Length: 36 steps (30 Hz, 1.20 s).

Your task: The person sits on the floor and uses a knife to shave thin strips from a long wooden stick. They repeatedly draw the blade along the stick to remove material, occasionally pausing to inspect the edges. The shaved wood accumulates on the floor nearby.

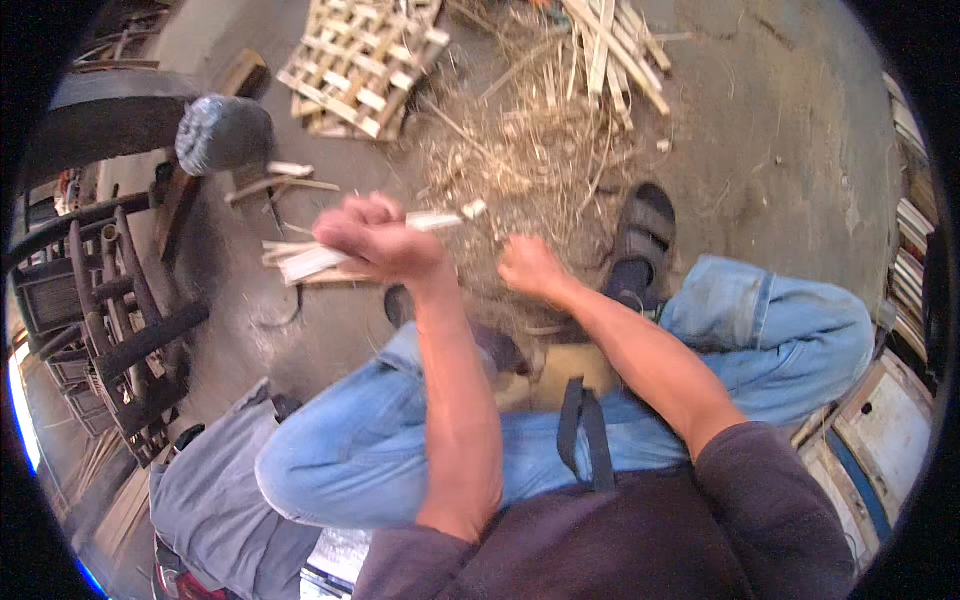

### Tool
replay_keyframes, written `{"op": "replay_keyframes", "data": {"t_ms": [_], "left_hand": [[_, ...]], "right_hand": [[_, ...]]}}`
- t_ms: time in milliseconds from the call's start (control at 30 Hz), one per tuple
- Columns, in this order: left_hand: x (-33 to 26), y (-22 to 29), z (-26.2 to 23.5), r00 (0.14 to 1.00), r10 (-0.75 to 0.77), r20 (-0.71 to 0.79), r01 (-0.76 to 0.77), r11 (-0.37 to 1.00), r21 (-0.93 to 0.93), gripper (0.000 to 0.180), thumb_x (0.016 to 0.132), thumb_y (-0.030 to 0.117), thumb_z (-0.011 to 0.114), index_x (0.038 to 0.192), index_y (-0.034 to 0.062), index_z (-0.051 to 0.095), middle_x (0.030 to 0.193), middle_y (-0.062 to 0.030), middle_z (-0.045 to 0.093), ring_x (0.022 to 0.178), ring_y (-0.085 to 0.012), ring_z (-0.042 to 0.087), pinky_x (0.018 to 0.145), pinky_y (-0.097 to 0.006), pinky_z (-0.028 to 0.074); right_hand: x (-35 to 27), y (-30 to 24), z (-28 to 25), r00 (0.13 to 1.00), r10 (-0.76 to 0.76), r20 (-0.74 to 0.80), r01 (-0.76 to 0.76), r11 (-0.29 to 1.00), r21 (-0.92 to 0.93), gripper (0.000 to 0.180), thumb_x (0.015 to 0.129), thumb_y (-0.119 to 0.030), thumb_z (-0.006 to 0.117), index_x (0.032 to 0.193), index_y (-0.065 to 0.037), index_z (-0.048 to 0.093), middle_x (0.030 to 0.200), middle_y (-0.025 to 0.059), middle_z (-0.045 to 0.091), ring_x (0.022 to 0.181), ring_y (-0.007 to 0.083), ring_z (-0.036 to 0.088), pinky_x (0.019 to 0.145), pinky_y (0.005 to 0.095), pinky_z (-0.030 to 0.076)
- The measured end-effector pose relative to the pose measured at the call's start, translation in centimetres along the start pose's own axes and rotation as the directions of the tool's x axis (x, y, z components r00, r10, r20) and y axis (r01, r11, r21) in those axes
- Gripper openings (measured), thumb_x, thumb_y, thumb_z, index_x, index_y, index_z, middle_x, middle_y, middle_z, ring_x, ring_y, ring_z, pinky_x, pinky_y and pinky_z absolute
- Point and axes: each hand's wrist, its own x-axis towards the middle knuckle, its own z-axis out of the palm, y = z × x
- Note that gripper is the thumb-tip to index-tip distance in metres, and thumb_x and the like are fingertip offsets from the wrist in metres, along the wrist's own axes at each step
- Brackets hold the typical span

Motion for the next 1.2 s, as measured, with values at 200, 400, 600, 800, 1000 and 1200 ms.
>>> {"op": "replay_keyframes", "data": {"t_ms": [200, 400, 600, 800, 1000, 1200], "left_hand": [[0.7, 0.2, -0.6, 1.000, -0.027, -0.008, 0.027, 1.000, 0.004, 0.055, 0.100, 0.061, 0.037, 0.072, 0.0177, 0.019, 0.058, 0.0050, 0.019, 0.048, -0.0072, 0.018, 0.041, -0.025, 0.017], [0.1, 0.3, 1.1, 1.000, 0.003, 0.026, -0.004, 1.000, 0.009, 0.057, 0.100, 0.062, 0.034, 0.071, 0.0160, 0.018, 0.057, 0.0049, 0.017, 0.048, -0.0079, 0.018, 0.042, -0.027, 0.016], [1.7, -0.4, -1.9, 1.000, 0.027, 0.011, -0.027, 0.999, 0.034, 0.057, 0.100, 0.061, 0.036, 0.070, 0.0157, 0.021, 0.057, 0.0048, 0.019, 0.049, -0.0063, 0.020, 0.042, -0.025, 0.013], [1.9, 0.7, -3.6, 0.995, 0.080, -0.067, -0.079, 0.997, 0.023, 0.058, 0.097, 0.065, 0.037, 0.070, 0.0159, 0.023, 0.058, 0.0045, 0.021, 0.048, -0.0065, 0.021, 0.040, -0.024, 0.016], [-2.2, 8.4, -4.1, 0.991, 0.119, 0.067, -0.099, 0.963, -0.253, 0.047, 0.100, 0.055, 0.041, 0.080, 0.0132, 0.033, 0.072, 0.0006, 0.036, 0.061, -0.0095, 0.036, 0.054, -0.024, 0.032], [-10.0, 12.5, -12.8, 0.913, -0.157, 0.378, -0.055, 0.867, 0.494, 0.048, 0.099, 0.044, 0.050, 0.127, 0.0051, 0.048, 0.112, -0.0082, 0.053, 0.102, -0.0197, 0.056, 0.093, -0.035, 0.045]], "right_hand": [[-1.9, -4.3, 0.4, 0.999, -0.044, -0.022, 0.044, 0.999, -0.003, 0.028, 0.079, -0.019, 0.056, 0.084, 0.007, 0.065, 0.104, 0.0325, 0.063, 0.095, 0.0423, 0.065, 0.082, 0.0492, 0.053], [-1.5, -0.3, 2.4, 0.979, -0.137, -0.153, 0.135, 0.991, -0.022, 0.035, 0.077, -0.022, 0.060, 0.101, 0.003, 0.062, 0.088, 0.0277, 0.067, 0.081, 0.0458, 0.067, 0.075, 0.0528, 0.054], [-2.3, -7.1, -1.1, 0.998, -0.041, -0.053, 0.045, 0.995, 0.085, 0.034, 0.077, -0.017, 0.061, 0.101, 0.006, 0.057, 0.079, 0.0306, 0.065, 0.083, 0.0461, 0.067, 0.078, 0.0529, 0.053], [-1.8, -3.0, 2.0, 0.992, 0.118, -0.043, -0.103, 0.961, 0.256, 0.034, 0.084, -0.024, 0.064, 0.102, 0.004, 0.058, 0.079, 0.0199, 0.068, 0.072, 0.0339, 0.068, 0.073, 0.0440, 0.056], [0.6, -9.8, -1.3, 0.976, 0.217, -0.019, 0.005, 0.063, 0.998, 0.026, 0.088, -0.024, 0.069, 0.099, -0.001, 0.062, 0.083, 0.0096, 0.068, 0.069, 0.0206, 0.067, 0.067, 0.0355, 0.057], [-2.6, -12.5, -8.3, 0.998, 0.007, -0.060, 0.055, 0.287, 0.956, 0.019, 0.085, -0.011, 0.069, 0.100, -0.001, 0.064, 0.084, 0.0050, 0.067, 0.072, 0.0162, 0.066, 0.067, 0.0332, 0.056]]}}
